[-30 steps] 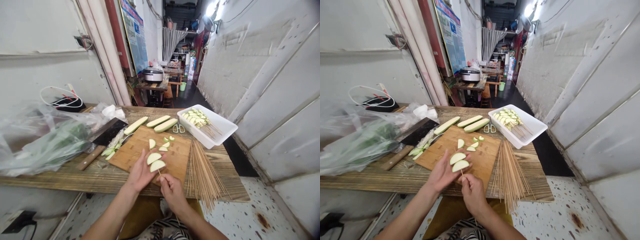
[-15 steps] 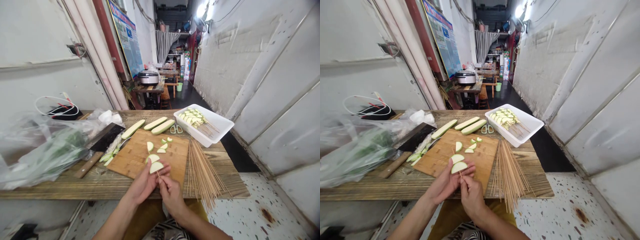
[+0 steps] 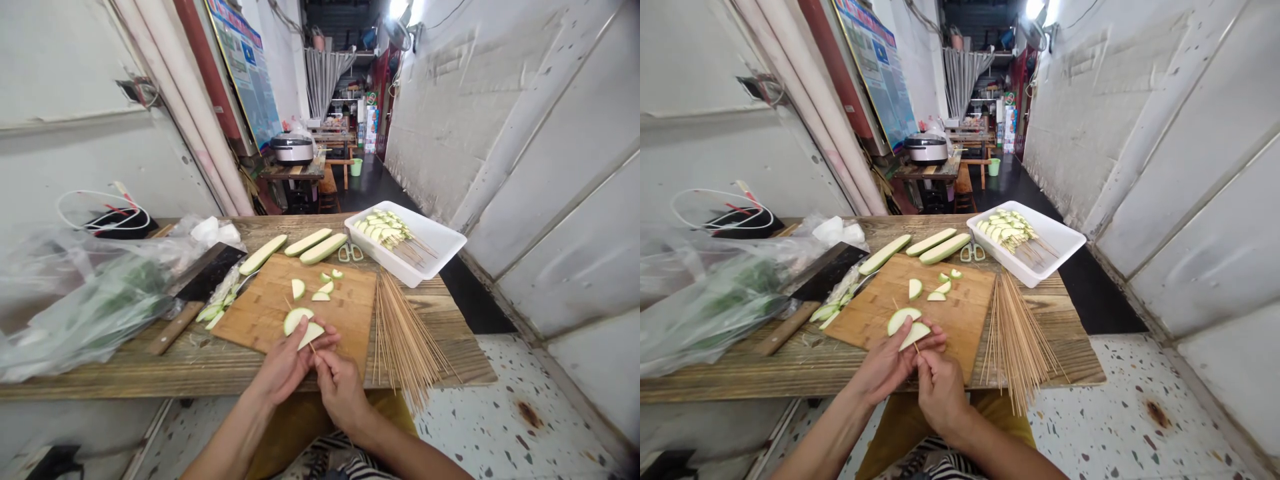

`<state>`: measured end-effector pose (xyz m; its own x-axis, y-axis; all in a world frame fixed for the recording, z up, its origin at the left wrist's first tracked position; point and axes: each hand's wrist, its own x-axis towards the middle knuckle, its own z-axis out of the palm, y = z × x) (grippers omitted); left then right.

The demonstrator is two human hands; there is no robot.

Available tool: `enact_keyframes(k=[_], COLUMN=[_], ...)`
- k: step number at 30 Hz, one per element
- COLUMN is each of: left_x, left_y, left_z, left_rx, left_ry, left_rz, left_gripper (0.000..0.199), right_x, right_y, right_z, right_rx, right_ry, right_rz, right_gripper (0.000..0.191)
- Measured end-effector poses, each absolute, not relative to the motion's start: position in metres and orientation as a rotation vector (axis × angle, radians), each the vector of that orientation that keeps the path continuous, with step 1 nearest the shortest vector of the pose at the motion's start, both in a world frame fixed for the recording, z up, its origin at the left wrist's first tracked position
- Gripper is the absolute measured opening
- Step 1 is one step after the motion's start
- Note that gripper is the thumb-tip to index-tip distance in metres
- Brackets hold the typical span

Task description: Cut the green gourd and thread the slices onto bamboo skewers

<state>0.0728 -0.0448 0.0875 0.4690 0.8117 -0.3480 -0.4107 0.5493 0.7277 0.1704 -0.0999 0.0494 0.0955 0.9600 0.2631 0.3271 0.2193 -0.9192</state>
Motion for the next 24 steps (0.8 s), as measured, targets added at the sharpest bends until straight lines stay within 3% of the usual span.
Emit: enact_keyframes(k=[7,12,19,24], left_x=[0.078,0.066,0.063,0.072], left_y=[-0.055,-0.042,-0.035,-0.044], left_z=[0.089,0.099,0.099,0.094], left_rx=[0.635,0.558,0.647,0.63], left_ry=[0.742,0.775,0.923,0.934], left_rz=[0.78,0.96,1.179,1.115], left_gripper=[0.035,0.051,0.033,0.035], right_x=[0.176,0.18,0.174,0.172], right_y=[-0.1,-0.109,-0.115,-0.112], right_z=[0.055,0.058,0.06,0.065], right_rx=[-1.302,-1.271,-1.269,-1.28], right_ry=[-1.44,-1.51,-1.565,-1.541], right_rz=[0.744,0.806,0.824,0.808], right_gripper=[0.026,0.025,0.026,0.028])
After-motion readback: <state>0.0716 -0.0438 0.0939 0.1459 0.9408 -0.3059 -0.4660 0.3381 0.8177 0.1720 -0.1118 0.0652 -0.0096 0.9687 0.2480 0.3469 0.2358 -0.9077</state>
